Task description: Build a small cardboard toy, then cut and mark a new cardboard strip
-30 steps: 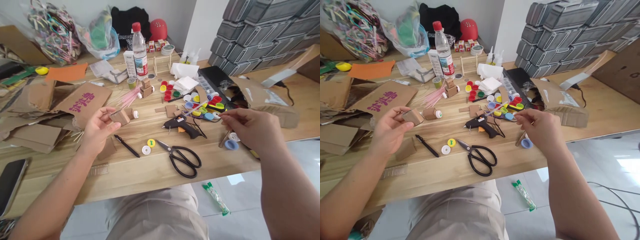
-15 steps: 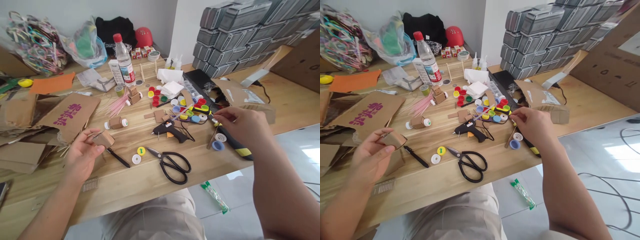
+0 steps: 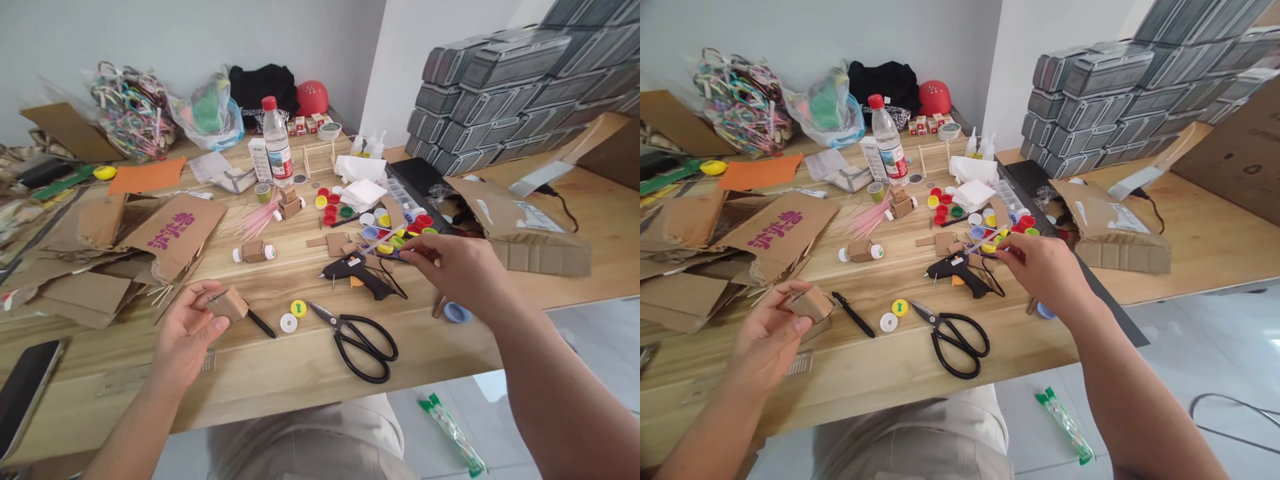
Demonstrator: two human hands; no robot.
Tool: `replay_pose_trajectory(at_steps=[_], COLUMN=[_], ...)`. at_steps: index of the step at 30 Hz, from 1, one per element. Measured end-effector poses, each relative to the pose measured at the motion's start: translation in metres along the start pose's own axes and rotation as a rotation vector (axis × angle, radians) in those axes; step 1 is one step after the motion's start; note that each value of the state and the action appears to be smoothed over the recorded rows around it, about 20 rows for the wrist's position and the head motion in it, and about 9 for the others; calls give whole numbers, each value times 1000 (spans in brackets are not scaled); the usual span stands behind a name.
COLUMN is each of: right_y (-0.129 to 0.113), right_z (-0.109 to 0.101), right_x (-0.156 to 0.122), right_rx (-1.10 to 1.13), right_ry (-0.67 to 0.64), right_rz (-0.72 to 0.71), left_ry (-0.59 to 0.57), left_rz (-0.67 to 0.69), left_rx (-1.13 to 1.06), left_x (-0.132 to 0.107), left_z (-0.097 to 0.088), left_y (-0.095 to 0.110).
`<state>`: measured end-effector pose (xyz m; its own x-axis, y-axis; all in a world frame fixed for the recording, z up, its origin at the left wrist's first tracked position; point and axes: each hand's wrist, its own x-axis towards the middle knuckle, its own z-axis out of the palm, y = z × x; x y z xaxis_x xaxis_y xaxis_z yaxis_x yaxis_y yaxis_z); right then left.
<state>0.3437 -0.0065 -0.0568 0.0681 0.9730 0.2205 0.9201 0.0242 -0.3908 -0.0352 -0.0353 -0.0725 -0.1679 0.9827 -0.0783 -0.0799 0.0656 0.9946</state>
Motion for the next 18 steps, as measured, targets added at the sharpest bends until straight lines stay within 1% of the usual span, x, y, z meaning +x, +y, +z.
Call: replay_pose_trajectory(at_steps=[3, 5, 7, 10, 12, 14, 16, 18], right_y=[-7, -14, -22, -34, -41, -44, -46, -48], right_z=[7, 13, 21, 38, 51, 62, 70, 72], right_x=[-6, -1, 16, 57, 85, 106, 116, 118], right_rx=[-28, -88, -167, -275, -288, -288, -277, -258], right_ry=[-33, -61, -94, -141, -156, -176, -189, -193], right_rz=[-102, -163, -196, -214, -225, -260, -307, -345], left_ry=[-22, -19, -6, -21, -48, -76, -105, -130], left_rz=[13, 4, -13, -30, -36, -43, -49, -53], left_rx=[48, 68, 84, 92, 75, 50, 32, 22], left_x=[-13, -21, -27, -30, -30, -29, -28, -25], left_z=[-13, -15, -12, 0, 6, 10, 10, 10], left_y=[-11, -15, -17, -17, -16, -16, -16, -17])
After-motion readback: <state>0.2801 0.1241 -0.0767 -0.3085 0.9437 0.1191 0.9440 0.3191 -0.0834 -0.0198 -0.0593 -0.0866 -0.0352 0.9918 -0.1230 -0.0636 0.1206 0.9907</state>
